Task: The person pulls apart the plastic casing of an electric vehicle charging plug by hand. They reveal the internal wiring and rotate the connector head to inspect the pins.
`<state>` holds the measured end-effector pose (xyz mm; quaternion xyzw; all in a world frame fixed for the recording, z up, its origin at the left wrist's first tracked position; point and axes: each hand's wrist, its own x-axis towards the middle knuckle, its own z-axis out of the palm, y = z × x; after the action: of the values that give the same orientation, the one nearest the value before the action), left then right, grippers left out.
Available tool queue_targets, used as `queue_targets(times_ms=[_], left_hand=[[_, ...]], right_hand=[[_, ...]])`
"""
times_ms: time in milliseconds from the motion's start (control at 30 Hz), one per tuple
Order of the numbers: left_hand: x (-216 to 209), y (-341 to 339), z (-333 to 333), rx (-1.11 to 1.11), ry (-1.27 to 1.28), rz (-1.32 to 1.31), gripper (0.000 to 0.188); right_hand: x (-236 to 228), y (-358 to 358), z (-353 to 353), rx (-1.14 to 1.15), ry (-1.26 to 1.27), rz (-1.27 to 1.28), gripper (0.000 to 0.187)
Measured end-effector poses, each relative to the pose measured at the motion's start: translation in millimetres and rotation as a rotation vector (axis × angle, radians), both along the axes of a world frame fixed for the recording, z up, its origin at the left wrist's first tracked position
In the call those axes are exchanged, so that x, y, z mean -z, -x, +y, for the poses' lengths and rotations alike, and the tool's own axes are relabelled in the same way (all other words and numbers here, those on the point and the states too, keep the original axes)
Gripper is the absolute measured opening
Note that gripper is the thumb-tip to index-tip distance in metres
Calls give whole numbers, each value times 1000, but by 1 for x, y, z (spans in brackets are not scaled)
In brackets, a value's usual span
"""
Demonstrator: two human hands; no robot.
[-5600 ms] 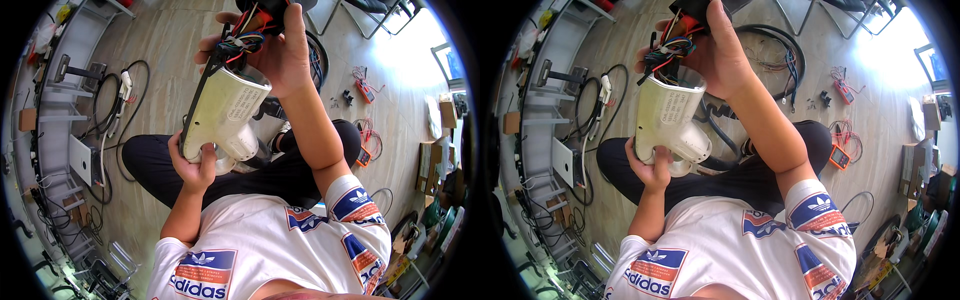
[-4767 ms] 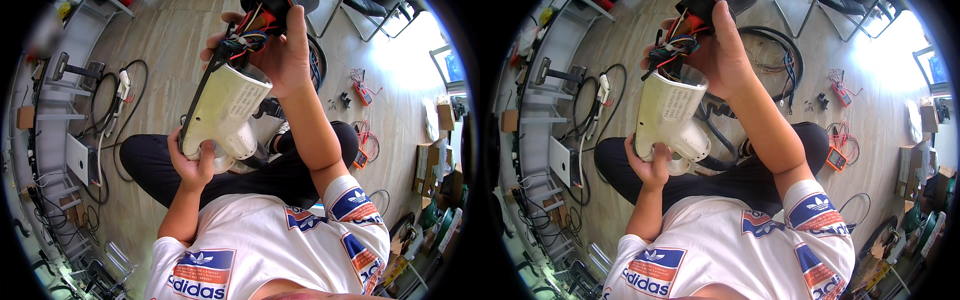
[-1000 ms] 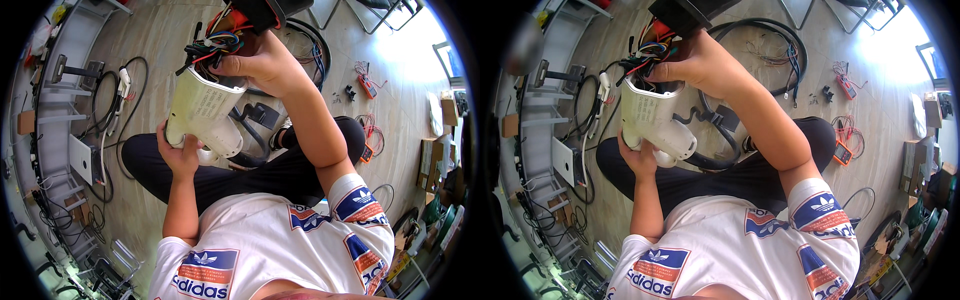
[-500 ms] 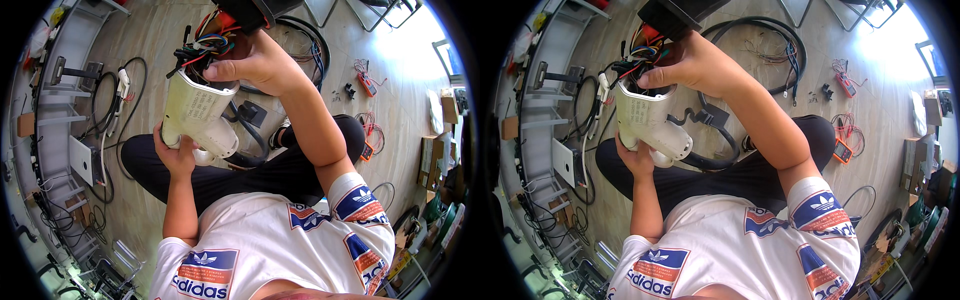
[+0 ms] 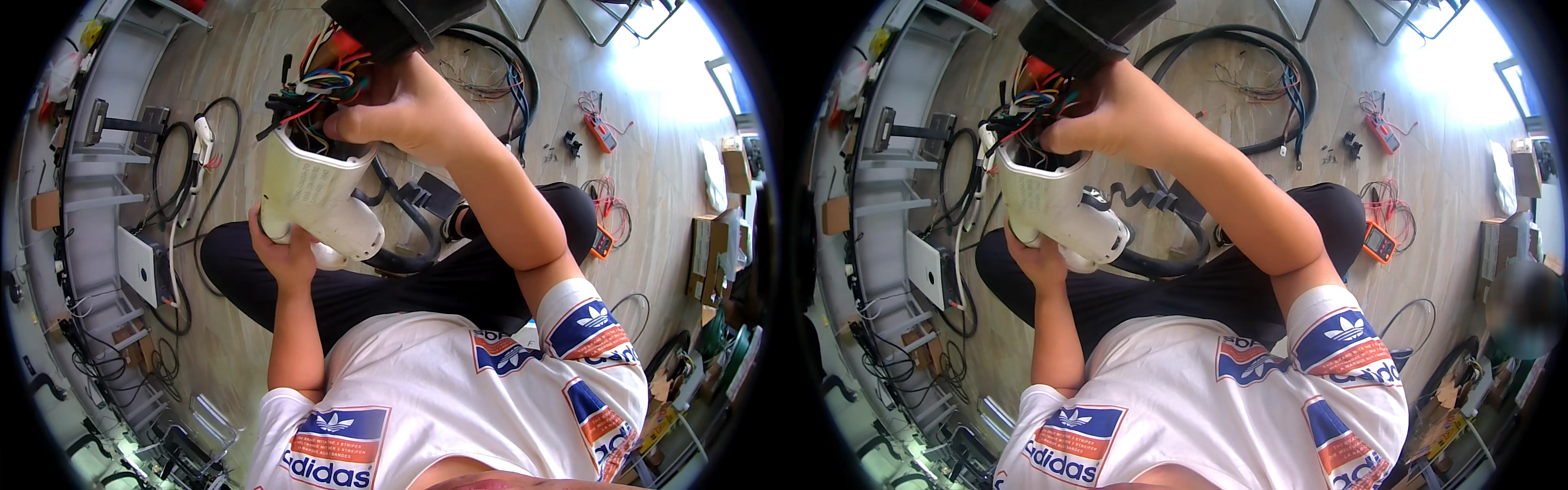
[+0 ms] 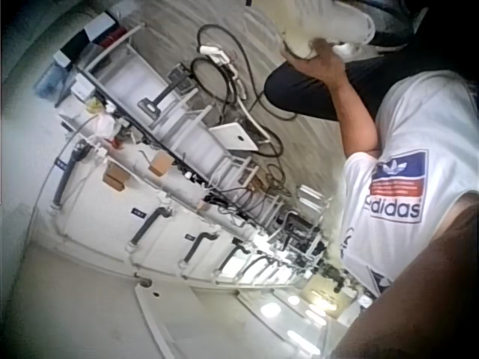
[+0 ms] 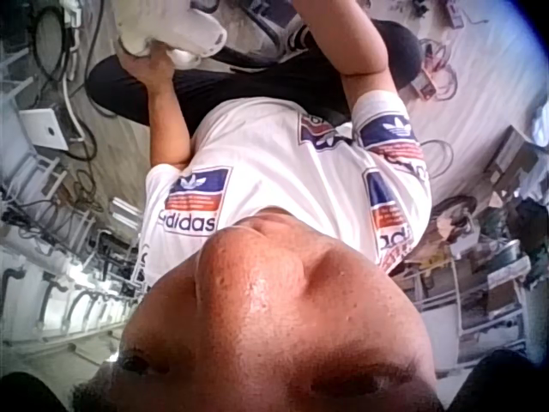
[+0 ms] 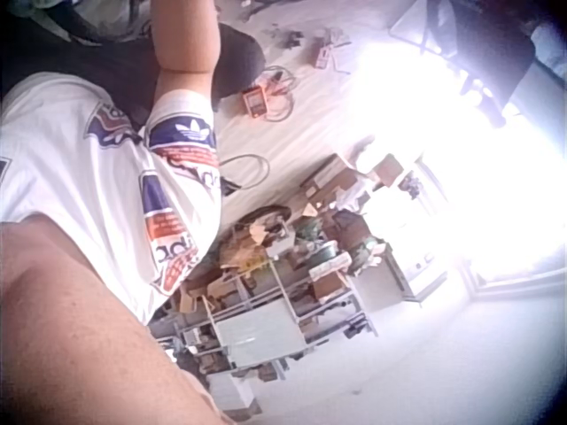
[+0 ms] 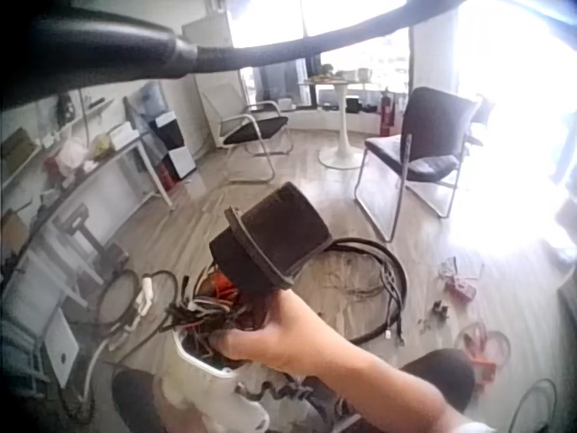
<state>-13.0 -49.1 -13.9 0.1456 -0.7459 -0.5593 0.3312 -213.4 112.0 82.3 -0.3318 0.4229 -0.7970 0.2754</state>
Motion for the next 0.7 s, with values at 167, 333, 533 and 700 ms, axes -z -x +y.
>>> queue_targets(times_ms=[167,333,533,700], left_hand=[[5,2,-13,-85,117,-1,44],[14,-4,-25,-133,98,-27,43],[16,-10,-39,-170,359,-75,52],[37,-6,-59,-192,395,-25,63]], right_hand=[[-3,-12,-2,-16,64,-4,58],[-6,-23,-3,4,-12,76,53],[-11,-35,3,-62,-126,152,50],[-16,-39,12,12,-154,500,43]])
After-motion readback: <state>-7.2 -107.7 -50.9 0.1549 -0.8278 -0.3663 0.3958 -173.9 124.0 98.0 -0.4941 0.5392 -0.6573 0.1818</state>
